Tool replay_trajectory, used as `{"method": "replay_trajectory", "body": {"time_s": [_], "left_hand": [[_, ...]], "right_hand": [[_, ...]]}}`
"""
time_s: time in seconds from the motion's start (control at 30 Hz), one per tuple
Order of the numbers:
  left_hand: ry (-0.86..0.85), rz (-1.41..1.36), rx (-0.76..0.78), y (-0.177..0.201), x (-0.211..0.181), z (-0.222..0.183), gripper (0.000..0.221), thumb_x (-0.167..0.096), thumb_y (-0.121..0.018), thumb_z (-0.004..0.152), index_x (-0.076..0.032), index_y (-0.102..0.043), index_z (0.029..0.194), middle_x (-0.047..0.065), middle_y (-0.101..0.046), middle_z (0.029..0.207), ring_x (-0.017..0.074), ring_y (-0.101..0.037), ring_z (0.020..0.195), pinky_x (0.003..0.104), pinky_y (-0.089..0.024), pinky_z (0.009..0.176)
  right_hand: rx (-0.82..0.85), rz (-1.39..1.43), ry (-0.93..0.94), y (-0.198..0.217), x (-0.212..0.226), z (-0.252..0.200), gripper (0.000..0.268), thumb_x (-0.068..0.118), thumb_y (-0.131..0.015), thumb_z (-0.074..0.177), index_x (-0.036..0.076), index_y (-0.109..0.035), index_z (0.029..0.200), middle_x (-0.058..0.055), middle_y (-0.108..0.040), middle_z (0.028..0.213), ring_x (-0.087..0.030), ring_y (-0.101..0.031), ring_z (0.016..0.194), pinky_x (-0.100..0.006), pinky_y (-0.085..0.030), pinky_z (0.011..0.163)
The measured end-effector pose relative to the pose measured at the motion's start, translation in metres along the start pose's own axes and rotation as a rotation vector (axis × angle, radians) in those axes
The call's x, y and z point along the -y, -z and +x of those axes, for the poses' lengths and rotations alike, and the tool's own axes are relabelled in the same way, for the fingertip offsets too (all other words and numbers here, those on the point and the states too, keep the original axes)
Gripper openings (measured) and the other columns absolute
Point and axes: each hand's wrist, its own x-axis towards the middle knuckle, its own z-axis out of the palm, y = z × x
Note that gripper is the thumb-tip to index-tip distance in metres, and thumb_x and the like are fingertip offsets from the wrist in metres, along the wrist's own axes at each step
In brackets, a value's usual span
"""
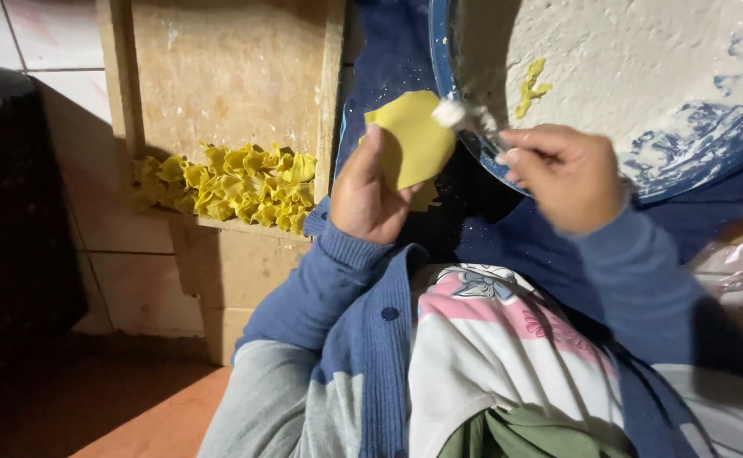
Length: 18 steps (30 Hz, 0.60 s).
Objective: A person is manually filling and folding small dough squares to create dumplings at a fast pace.
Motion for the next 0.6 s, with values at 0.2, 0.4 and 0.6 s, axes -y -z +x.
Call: {"method": "replay_trajectory", "body": {"time_s": [0.2,0.4,0.6], "left_hand": [[0.076,-0.191,0.004,0.002,0.016,0.007,0.040,-0.032,-0.056,0.108,0.001,-0.060,0.130,0.028,-0.070,0.120,0.0413,-0.073,0.102,0.056,-0.065,0.085],[-0.020,-0.185,0.008,0.008,-0.020,0.011,0.042,-0.030,-0.060,0.105,0.001,-0.058,0.133,0.030,-0.068,0.122,0.0443,-0.072,0.103,0.056,-0.066,0.084],[-0.033,-0.226,-0.084,0.008,-0.038,0.003,0.042,-0.032,-0.060,0.104,-0.002,-0.059,0.133,0.030,-0.065,0.127,0.0464,-0.069,0.111,0.064,-0.060,0.095]], "right_hand": [[-0.101,-0.203,0.481,-0.026,-0.011,-0.007,0.025,-0.008,-0.078,0.093,0.002,-0.081,0.116,-0.014,-0.076,0.101,-0.029,-0.073,0.087,-0.038,-0.060,0.075],[-0.146,-0.404,0.531,0.003,-0.046,0.000,0.018,-0.007,-0.073,0.101,0.002,-0.082,0.113,-0.011,-0.075,0.101,-0.031,-0.073,0.089,-0.042,-0.059,0.080],[0.052,-0.408,-0.237,0.035,-0.080,0.056,0.022,0.000,-0.062,0.098,0.003,-0.073,0.116,-0.010,-0.069,0.069,-0.019,-0.070,0.059,-0.027,-0.056,0.056]]}}
